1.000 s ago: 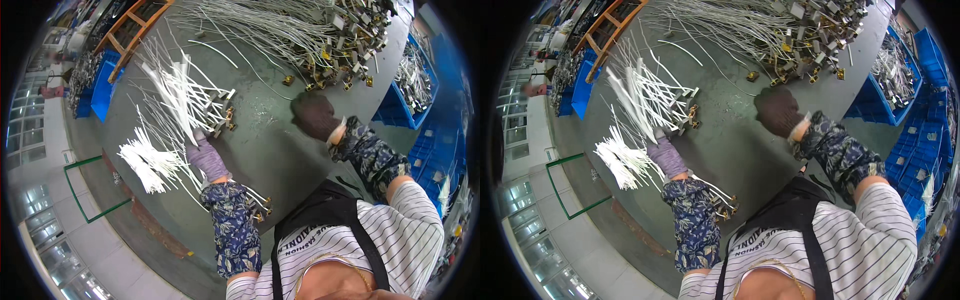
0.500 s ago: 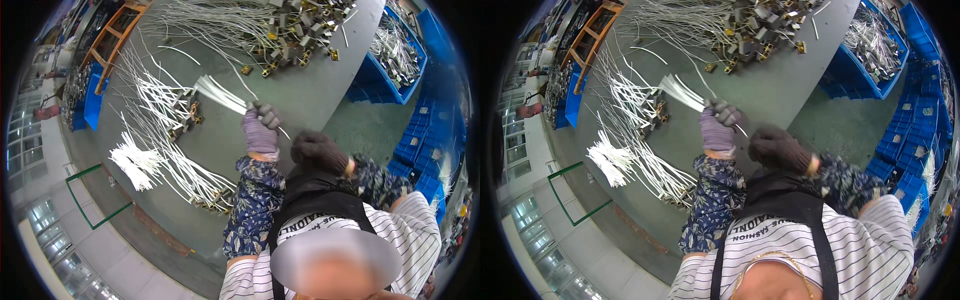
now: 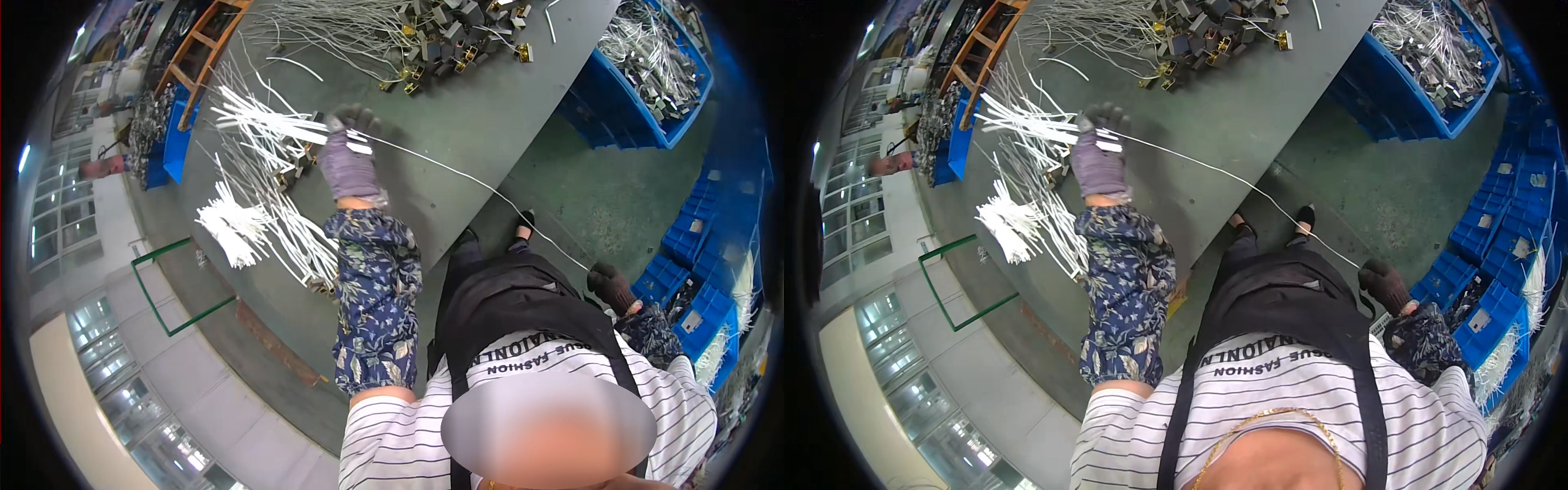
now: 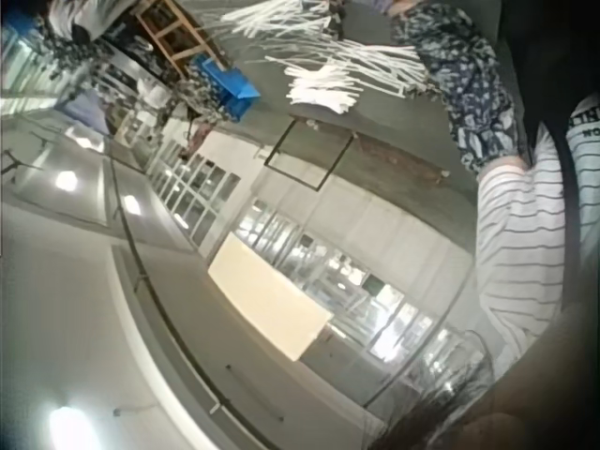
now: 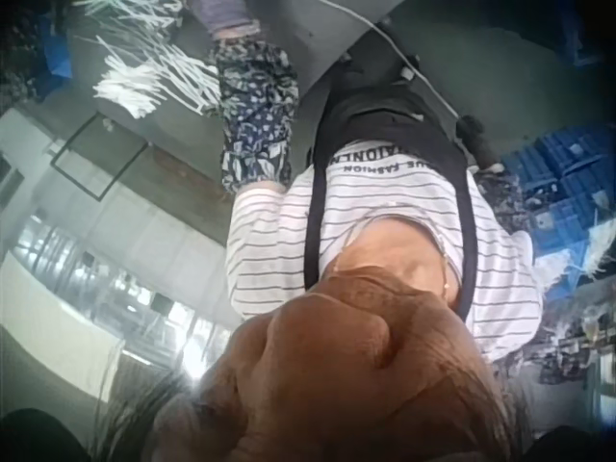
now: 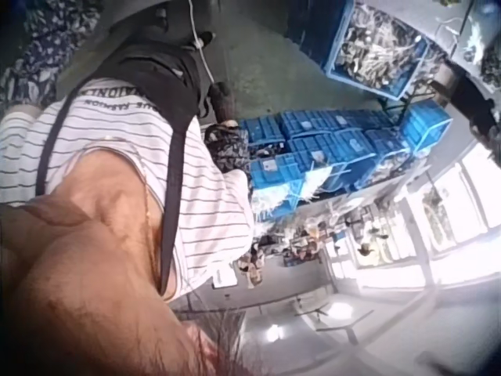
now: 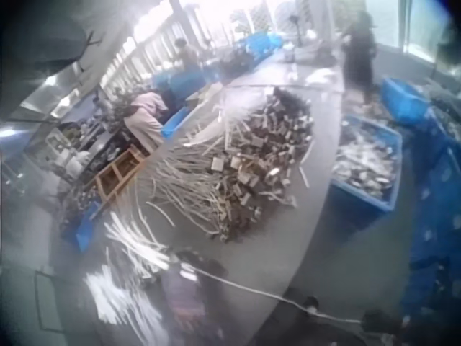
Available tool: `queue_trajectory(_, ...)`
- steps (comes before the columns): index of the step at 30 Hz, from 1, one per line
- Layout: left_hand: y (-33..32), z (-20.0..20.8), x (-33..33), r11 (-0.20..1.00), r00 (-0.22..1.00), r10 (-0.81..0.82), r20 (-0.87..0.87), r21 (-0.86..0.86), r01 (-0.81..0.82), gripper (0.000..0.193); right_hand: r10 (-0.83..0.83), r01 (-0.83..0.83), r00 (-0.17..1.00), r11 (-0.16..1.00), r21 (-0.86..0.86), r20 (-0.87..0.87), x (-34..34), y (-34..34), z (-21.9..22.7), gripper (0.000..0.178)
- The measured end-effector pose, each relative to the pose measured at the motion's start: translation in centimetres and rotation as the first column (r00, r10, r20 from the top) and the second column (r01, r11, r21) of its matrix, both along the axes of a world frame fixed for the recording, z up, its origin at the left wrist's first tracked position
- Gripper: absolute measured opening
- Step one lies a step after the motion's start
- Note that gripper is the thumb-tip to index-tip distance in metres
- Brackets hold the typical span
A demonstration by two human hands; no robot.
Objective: Sorting and straightening bundles of white electrical wires on a workbench at a manual assembly station.
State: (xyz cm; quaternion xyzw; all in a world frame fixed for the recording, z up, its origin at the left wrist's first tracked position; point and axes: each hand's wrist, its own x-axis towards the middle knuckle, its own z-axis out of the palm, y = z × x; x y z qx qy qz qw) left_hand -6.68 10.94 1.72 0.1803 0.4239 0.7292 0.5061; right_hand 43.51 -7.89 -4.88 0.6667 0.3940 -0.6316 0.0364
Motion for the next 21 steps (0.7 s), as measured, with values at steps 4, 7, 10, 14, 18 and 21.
queue_trajectory(4,1.1,2.7,-1.8,0.996,0.997,0.073,0.02,-0.052,-0.072,0.023,-0.016,0.022,0.999,0.993,0.114,-0.052,0.4,-0.1,-0.6,0.021)
queue_trajectory(7,1.2,4.2,-1.6,0.993,0.997,0.075,0.021,-0.088,-0.073,0.025,0.004,0.009,0.997,0.986,0.166,-0.078,0.3,0.5,0.5,0.022)
queue_trajectory(10,0.7,3.5,-0.6,0.997,0.994,-0.063,0.084,-0.049,0.067,0.023,0.037,0.0,0.993,0.951,0.31,-0.116,0.6,-0.5,-0.1,0.025)
queue_trajectory(14,-4.2,-2.2,7.0,0.875,0.803,-0.439,-0.403,-0.395,0.28,0.014,-0.107,0.132,0.99,0.932,0.337,-0.092,-2.4,-0.1,-1.6,0.026)
queue_trajectory(18,-5.9,-9.7,4.9,0.936,0.978,-0.2,-0.057,-0.306,0.174,0.018,-0.085,0.136,0.954,0.977,0.161,-0.286,-8.4,4.3,3.0,0.027)
queue_trajectory(21,-5.5,-3.1,3.6,0.926,0.987,0.06,0.148,-0.378,0.0,0.022,-0.061,0.077,0.974,0.995,0.066,-0.22,-8.9,4.6,3.5,0.028)
